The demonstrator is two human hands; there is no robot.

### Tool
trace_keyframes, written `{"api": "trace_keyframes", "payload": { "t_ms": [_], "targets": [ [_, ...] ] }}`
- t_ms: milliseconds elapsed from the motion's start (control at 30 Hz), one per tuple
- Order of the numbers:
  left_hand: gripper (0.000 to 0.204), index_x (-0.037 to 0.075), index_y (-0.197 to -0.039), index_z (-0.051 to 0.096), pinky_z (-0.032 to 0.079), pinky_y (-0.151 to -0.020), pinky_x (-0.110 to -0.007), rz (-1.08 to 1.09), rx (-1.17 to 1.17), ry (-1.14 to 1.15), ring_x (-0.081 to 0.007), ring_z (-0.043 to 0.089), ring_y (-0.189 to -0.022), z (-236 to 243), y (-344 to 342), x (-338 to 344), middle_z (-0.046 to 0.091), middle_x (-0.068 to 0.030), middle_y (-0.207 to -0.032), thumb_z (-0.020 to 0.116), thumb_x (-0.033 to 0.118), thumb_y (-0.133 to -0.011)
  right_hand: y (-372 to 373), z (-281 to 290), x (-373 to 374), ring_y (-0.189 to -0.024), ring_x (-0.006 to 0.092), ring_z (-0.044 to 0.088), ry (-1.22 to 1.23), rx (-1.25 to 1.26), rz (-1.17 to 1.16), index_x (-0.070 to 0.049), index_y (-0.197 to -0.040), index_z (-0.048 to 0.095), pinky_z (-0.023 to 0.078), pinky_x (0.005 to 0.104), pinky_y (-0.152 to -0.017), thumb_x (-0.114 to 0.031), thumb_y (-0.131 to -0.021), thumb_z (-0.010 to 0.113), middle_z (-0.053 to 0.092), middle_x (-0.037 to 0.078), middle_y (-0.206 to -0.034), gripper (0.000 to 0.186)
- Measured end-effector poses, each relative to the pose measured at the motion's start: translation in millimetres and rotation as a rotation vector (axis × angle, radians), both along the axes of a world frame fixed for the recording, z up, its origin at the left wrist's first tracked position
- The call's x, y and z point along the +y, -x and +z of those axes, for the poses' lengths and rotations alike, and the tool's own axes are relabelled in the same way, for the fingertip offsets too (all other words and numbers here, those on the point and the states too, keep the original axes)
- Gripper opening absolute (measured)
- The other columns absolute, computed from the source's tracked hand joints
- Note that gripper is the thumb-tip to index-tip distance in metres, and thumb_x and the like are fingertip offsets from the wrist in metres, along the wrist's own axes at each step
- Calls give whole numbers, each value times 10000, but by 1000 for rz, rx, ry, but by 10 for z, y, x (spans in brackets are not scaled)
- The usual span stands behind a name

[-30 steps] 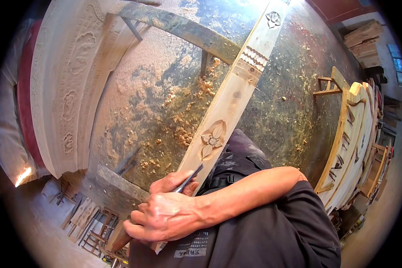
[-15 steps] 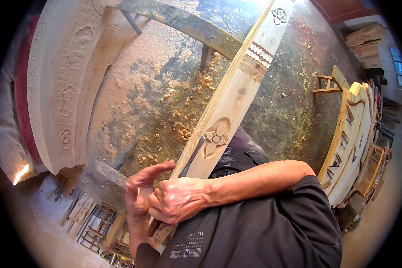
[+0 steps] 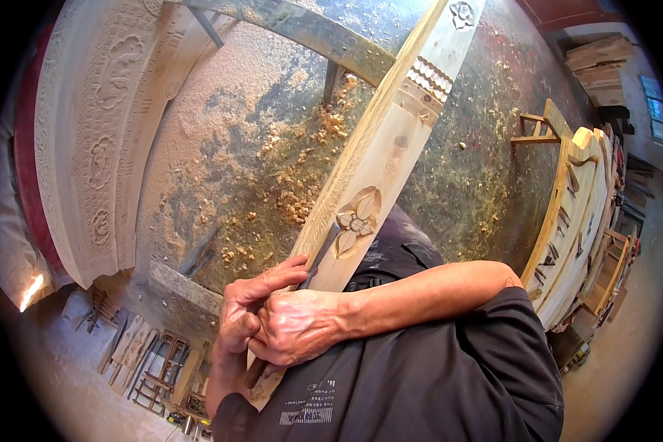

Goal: The person carves a floral pattern into a wooden board using a chisel, then moves to a workbench to select a different carving tool and continues refining the design on the board.

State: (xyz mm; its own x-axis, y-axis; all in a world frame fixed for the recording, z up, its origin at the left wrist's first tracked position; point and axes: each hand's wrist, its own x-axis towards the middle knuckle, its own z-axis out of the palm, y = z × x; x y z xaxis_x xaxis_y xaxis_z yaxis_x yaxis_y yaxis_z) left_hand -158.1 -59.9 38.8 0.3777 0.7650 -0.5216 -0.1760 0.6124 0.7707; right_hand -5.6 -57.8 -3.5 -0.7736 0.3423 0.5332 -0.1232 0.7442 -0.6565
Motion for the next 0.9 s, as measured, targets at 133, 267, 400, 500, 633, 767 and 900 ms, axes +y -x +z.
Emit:
{"api": "trace_keyframes", "payload": {
  "t_ms": [133, 267, 400, 500, 633, 767, 900],
  "targets": [
    [1023, -111, -1301, 714, 336, -1232, -538, -51, 3, -51, -449, 481, -1480, -86, 33, 17, 615, -373, -1420, 736, 756, -758, 70, -169, -175, -574, 282, 651, 149, 104, -92, -53, -813, 677, 482, 471, -541, -318, -814, 695, 625, 122, -645, 265],
    [990, -107, -1300, 717, 338, -1232, -539, -27, 12, -51, -449, 477, -1484, -115, 15, -37, 624, -362, -1416, 767, 708, -740, 11, -102, -63, -575, 276, 658, 316, -98, 98, -113, -628, 656, 481, 455, -550, -260, -770, 671, 621, 98, -599, 206],
    [968, -102, -1281, 730, 341, -1231, -547, -16, 46, -26, -450, 487, -1478, -79, -17, -14, 636, -346, -1411, 791, 677, -711, 22, -61, -49, -585, 264, 668, 370, -126, 112, -129, -595, 654, 489, 453, -576, -254, -758, 661, 641, 91, -613, 206],
    [942, -95, -1265, 743, 340, -1231, -552, -2, 40, -15, -451, 493, -1474, -85, -16, -16, 648, -342, -1396, 795, 655, -698, -6, 74, 94, -648, 289, 695, 375, -262, 240, -121, -684, 703, 526, 450, -603, -324, -816, 718, 677, 93, -692, 242],
    [918, -94, -1255, 749, 339, -1228, -553, -10, 25, -35, -453, 500, -1468, -100, 3, -11, 658, -346, -1379, 778, 637, -700, -1, 83, 29, -635, 270, 698, 486, -223, 128, -132, -704, 727, 518, 454, -629, -264, -801, 640, 700, 118, -713, 185],
    [924, -100, -1249, 750, 363, -1210, -553, -41, 31, -74, -461, 533, -1438, -140, 36, -5, 658, -351, -1377, 761, 648, -707, 36, -4, -35, -635, 281, 702, 448, -141, 138, -114, -690, 718, 519, 464, -622, -259, -794, 652, 695, 128, -705, 190],
    [879, -104, -1214, 761, 396, -1194, -547, -10, 30, -66, -462, 569, -1402, -97, 25, 28, 657, -356, -1373, 780, 622, -719, 37, 15, -65, -620, 281, 699, 386, -81, 36, -98, -674, 709, 517, 471, -599, -268, -786, 664, 684, 127, -683, 209]
  ]
}}
